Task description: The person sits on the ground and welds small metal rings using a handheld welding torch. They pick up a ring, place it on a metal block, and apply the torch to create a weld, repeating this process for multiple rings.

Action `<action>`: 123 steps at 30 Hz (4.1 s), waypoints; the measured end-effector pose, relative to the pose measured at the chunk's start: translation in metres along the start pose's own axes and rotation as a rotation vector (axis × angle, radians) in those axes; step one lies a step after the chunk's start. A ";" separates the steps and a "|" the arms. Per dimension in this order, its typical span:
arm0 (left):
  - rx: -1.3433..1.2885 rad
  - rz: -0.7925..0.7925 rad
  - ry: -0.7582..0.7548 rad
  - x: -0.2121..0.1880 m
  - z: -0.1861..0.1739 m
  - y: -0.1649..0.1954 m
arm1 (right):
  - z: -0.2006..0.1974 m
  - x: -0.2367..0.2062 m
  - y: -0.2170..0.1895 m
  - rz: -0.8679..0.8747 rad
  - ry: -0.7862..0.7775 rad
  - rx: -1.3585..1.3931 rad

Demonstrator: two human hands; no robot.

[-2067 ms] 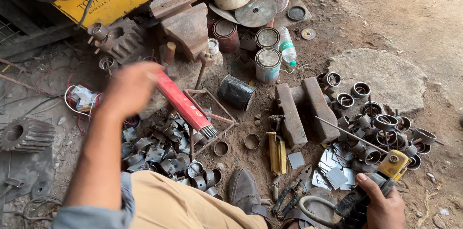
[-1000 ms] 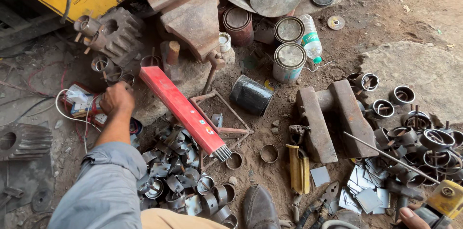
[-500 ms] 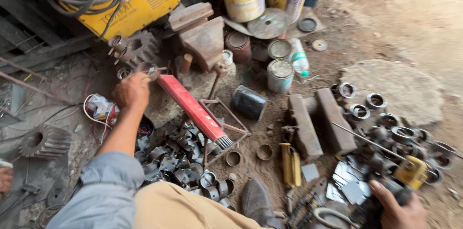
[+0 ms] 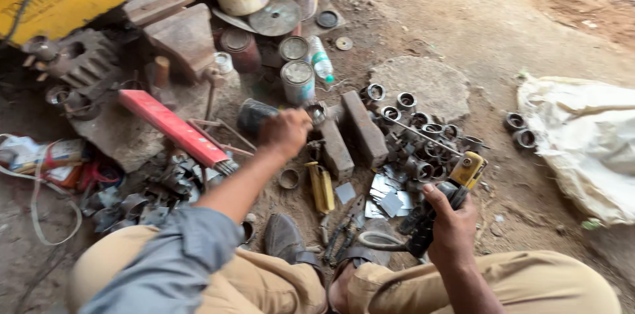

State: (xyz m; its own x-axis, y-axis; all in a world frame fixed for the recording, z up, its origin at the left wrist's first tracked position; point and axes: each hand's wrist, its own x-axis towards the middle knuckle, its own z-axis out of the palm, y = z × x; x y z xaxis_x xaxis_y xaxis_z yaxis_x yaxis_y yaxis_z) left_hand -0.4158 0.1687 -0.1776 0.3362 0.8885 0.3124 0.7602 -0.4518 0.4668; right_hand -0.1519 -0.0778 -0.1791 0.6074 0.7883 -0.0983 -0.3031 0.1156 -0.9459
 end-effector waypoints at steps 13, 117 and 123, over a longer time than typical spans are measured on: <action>0.108 -0.115 -0.267 -0.033 0.097 0.022 | -0.007 0.017 0.032 0.044 0.026 -0.170; 0.023 -0.141 -0.371 -0.041 0.137 -0.003 | 0.012 0.021 0.055 0.227 -0.073 -0.559; -0.009 -0.192 -0.320 -0.040 0.139 -0.004 | 0.013 0.020 0.057 0.230 -0.078 -0.542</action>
State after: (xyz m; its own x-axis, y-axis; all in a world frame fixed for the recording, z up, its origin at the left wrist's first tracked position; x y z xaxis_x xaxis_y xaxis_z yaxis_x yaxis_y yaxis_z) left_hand -0.3553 0.1460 -0.3077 0.3463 0.9365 -0.0555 0.8218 -0.2743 0.4994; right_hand -0.1665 -0.0477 -0.2315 0.5086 0.8010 -0.3158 0.0098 -0.3721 -0.9281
